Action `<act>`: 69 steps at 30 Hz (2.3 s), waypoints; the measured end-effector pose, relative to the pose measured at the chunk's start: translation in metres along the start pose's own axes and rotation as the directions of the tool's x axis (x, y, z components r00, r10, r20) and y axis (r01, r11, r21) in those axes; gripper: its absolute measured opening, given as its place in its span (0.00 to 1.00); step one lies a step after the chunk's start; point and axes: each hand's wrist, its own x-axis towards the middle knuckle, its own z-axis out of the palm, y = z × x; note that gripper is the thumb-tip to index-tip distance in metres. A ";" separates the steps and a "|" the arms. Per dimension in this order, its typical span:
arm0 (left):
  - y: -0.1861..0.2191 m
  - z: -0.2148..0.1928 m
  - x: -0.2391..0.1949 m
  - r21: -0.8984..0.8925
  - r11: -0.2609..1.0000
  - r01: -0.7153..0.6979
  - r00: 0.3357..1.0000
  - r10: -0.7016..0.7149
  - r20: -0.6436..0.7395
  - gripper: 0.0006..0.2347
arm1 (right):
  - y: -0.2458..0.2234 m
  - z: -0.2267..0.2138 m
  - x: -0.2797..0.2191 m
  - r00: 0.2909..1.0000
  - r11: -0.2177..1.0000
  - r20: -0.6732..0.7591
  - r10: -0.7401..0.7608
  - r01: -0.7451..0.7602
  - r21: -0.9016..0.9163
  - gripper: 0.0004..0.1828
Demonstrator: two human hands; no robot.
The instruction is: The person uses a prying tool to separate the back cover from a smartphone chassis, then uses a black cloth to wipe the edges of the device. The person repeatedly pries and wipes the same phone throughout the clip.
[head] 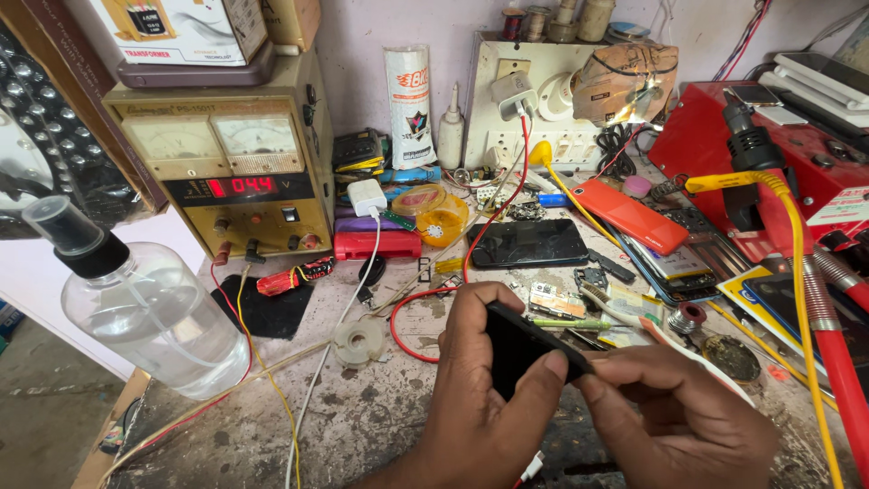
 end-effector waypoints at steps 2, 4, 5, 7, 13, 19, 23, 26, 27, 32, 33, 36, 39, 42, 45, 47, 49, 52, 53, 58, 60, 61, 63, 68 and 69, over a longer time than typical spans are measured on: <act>0.000 0.000 0.001 0.064 0.997 -0.041 0.999 0.040 0.008 0.20 | 0.000 -0.001 0.001 0.999 0.999 0.020 0.034 -0.035 0.015 0.12; 0.001 -0.002 0.000 0.115 0.992 -0.049 0.999 0.049 0.007 0.22 | 0.000 -0.002 0.003 0.997 0.999 0.063 0.035 -0.032 -0.041 0.12; 0.001 -0.003 0.000 0.130 0.991 -0.037 0.999 0.037 0.004 0.23 | 0.000 -0.004 0.003 0.997 0.999 0.077 0.014 -0.011 -0.040 0.12; 0.001 -0.003 -0.001 0.163 0.986 -0.044 0.999 0.043 0.007 0.24 | 0.000 -0.006 0.005 0.994 0.999 0.105 -0.027 0.031 -0.035 0.13; 0.003 -0.005 -0.001 0.218 0.975 -0.043 0.999 0.041 0.013 0.25 | -0.002 -0.008 0.007 0.982 0.999 0.187 -0.038 0.030 0.042 0.13; 0.007 -0.003 -0.001 0.048 0.996 0.074 0.997 -0.076 0.028 0.26 | -0.003 -0.008 0.010 0.972 0.996 0.234 -0.005 -0.017 0.091 0.11; 0.010 -0.002 0.000 -0.046 0.993 0.112 0.993 -0.111 0.041 0.27 | -0.002 -0.008 0.012 0.972 0.984 0.229 0.061 -0.097 0.149 0.12; 0.013 -0.003 0.001 -0.009 0.996 0.091 0.995 -0.090 0.047 0.27 | -0.002 -0.007 0.012 0.969 0.982 0.244 0.033 -0.077 0.174 0.12; 0.014 -0.003 0.001 0.023 0.997 0.071 0.996 -0.072 0.051 0.27 | -0.002 -0.006 0.011 0.970 0.981 0.242 0.039 -0.084 0.176 0.12; 0.017 -0.004 0.001 0.093 0.993 0.069 0.997 -0.073 0.034 0.28 | -0.002 -0.004 0.009 0.966 0.966 0.251 0.054 -0.114 0.233 0.12; 0.018 -0.004 0.001 0.083 0.994 0.071 0.997 -0.074 0.034 0.28 | -0.003 -0.004 0.009 0.965 0.965 0.257 0.045 -0.109 0.239 0.12; 0.018 -0.003 0.001 0.010 0.996 0.089 0.995 -0.090 0.046 0.28 | -0.003 -0.002 0.009 0.966 0.963 0.255 0.044 -0.109 0.248 0.12; 0.018 -0.004 0.001 0.126 0.991 0.053 0.998 -0.056 0.023 0.29 | -0.003 -0.002 0.007 0.968 0.964 0.242 0.062 -0.121 0.237 0.12; 0.017 -0.005 0.000 0.179 0.983 0.034 0.999 -0.039 0.021 0.29 | -0.001 -0.002 0.007 0.968 0.971 0.244 0.062 -0.115 0.208 0.12; 0.016 -0.006 0.000 0.293 0.956 -0.004 1.000 0.003 0.005 0.30 | 0.001 -0.003 0.008 0.968 0.976 0.246 0.047 -0.097 0.197 0.12; 0.015 -0.005 0.000 0.200 0.978 0.054 0.999 -0.054 -0.006 0.29 | 0.001 -0.002 0.008 0.970 0.976 0.238 0.052 -0.100 0.196 0.12; 0.014 -0.005 0.000 0.099 0.991 0.090 0.996 -0.091 0.005 0.28 | 0.001 -0.001 0.007 0.972 0.975 0.223 0.072 -0.115 0.189 0.13; 0.013 -0.006 0.002 -0.050 0.993 0.105 0.994 -0.103 0.030 0.25 | 0.000 0.000 0.007 0.965 0.971 0.257 0.056 -0.113 0.212 0.12; 0.012 -0.006 0.002 -0.094 0.990 0.105 0.994 -0.103 0.024 0.24 | -0.001 0.001 0.007 0.968 0.973 0.249 0.036 -0.090 0.210 0.13; 0.009 -0.003 0.001 -0.162 0.983 0.088 0.995 -0.093 -0.024 0.21 | -0.003 0.006 0.007 0.973 0.980 0.231 -0.031 -0.016 0.197 0.13; 0.010 -0.003 0.000 -0.163 0.983 0.089 0.995 -0.094 -0.022 0.21 | -0.005 0.005 0.006 0.977 0.991 0.208 -0.054 0.026 0.135 0.13; 0.010 -0.002 0.000 -0.166 0.983 0.080 0.996 -0.083 -0.013 0.20 | -0.006 0.004 0.006 0.978 0.993 0.199 -0.066 0.046 0.105 0.14; 0.011 0.001 0.000 -0.176 0.983 0.061 0.998 -0.060 0.010 0.20 | -0.007 0.003 0.007 0.982 0.997 0.172 -0.076 0.075 0.009 0.13; 0.012 0.000 0.004 -0.087 0.995 0.058 0.998 -0.061 -0.033 0.19 | -0.004 0.005 0.011 0.990 0.994 0.118 0.082 -0.091 0.066 0.11; 0.011 -0.001 0.003 -0.099 0.993 0.067 0.997 -0.071 -0.041 0.19 | -0.004 0.007 0.011 0.988 0.989 0.123 0.096 -0.109 0.103 0.11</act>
